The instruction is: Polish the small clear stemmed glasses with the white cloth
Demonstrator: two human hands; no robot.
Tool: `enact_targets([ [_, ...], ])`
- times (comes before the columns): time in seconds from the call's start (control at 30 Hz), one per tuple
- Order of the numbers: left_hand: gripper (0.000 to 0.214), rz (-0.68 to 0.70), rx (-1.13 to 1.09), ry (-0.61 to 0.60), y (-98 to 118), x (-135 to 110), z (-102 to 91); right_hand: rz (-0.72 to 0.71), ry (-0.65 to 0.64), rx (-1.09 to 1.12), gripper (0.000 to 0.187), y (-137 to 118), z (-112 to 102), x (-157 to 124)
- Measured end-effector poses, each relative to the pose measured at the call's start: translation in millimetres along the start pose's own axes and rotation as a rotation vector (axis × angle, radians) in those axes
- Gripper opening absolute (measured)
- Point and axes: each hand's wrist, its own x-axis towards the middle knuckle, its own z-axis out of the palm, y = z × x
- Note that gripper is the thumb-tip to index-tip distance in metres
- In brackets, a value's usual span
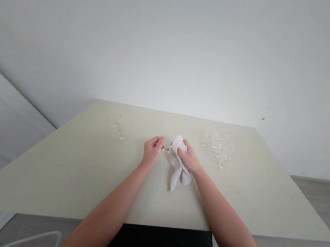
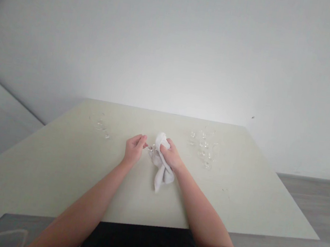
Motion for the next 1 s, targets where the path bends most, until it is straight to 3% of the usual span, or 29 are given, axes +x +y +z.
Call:
enact_targets([
  [0.17, 0.047, -0.227, -0.165, 0.091, -1.7, 4.8, 5.1, -0.218, 0.021, -0.227, 0.046, -2.0, -1.3, -3.4],
  [0.27, 0.047, -0.416, -0.282, 0.101, -2.2, 7.5, 4.3, -0.300, 0.020, -0.218, 0.045, -0.7, -2.2, -4.3],
  [0.37, 0.043, -0.652, -0.413, 0.011, -4.0, 11.3, 2.0, -0.282, 0.010, -0.037, 0.033, 2.6, -1.8, -3.1],
  [0.47, 0.040, -0.766, -0.492, -0.099, -6.7, 14.2, 0.1, -0.149, -0.033, 0.168, 0.034, 6.9, -1.9, -1.2],
  [0.57, 0.040, -0.709, -0.435, -0.091, -7.0, 13.8, -0.4, -0.060, -0.127, 0.177, 0.037, 8.1, -4.6, -0.3],
  [0.7, 0.043, -0.518, -0.243, -0.114, -2.0, 8.2, 1.0, -0.082, -0.287, 0.018, 0.034, 4.3, -9.3, 0.9],
  [0.87, 0.044, -0.328, -0.121, -0.144, 2.8, 3.2, 2.7, -0.116, -0.158, -0.053, 0.017, 11.7, -12.3, 5.0],
  [1.0, 0.045, -0.293, -0.101, -0.141, 2.4, 3.7, 1.8, -0.093, -0.146, -0.095, 0.012, 22.6, -13.9, 7.7],
])
